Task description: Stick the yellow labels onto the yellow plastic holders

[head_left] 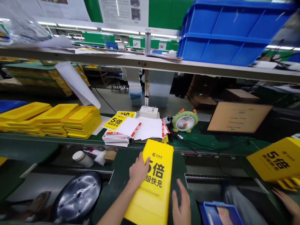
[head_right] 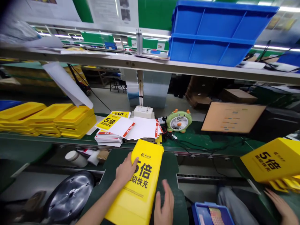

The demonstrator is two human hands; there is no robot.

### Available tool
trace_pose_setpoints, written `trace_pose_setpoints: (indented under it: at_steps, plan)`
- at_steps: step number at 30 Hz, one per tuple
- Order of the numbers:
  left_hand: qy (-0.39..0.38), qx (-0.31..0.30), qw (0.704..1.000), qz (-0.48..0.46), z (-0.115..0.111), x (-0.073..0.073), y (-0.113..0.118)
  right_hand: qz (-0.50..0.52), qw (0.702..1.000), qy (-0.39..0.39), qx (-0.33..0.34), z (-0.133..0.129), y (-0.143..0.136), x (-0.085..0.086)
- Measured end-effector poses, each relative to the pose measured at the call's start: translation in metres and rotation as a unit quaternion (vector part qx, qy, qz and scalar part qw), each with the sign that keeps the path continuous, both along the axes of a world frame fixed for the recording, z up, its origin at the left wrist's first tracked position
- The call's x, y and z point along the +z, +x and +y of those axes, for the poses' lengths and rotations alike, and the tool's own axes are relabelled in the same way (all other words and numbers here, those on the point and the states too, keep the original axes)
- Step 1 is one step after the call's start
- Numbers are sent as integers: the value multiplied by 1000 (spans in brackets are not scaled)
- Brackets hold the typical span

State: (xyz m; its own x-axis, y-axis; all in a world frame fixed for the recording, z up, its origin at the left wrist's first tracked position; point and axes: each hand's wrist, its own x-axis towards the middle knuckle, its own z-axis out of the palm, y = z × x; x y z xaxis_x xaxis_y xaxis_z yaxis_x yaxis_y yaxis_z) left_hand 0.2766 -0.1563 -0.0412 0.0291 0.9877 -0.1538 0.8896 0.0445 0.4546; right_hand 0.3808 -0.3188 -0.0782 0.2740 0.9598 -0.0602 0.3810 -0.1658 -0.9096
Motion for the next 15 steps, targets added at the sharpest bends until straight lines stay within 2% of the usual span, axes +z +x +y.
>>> trace_pose_setpoints:
  at_steps: [3, 6, 8, 11, 13, 15]
  plan:
    - [-12, 10, 1000, 9, 11, -6, -25, 42, 997, -36, -52, 26, -5, -11]
    - [-52, 39, 998, -5, 37, -12, -76, 124, 991, -30, -27, 38, -22, -29]
    - [-77, 45, 995, -35, 53, -15, -113, 150, 988, -26, -37, 44, -30, -48]
    - [-90, 58, 991, -78, 62, -17, -151, 164, 969, -137, -123, 55, -34, -68]
    - [-88, 68, 989, -96, 54, -19, -159, 175, 959, -184, -128, 58, -36, -66]
    - [-70, 64, 990, -109, 38, -25, -156, 163, 967, -162, -111, 52, -34, -52]
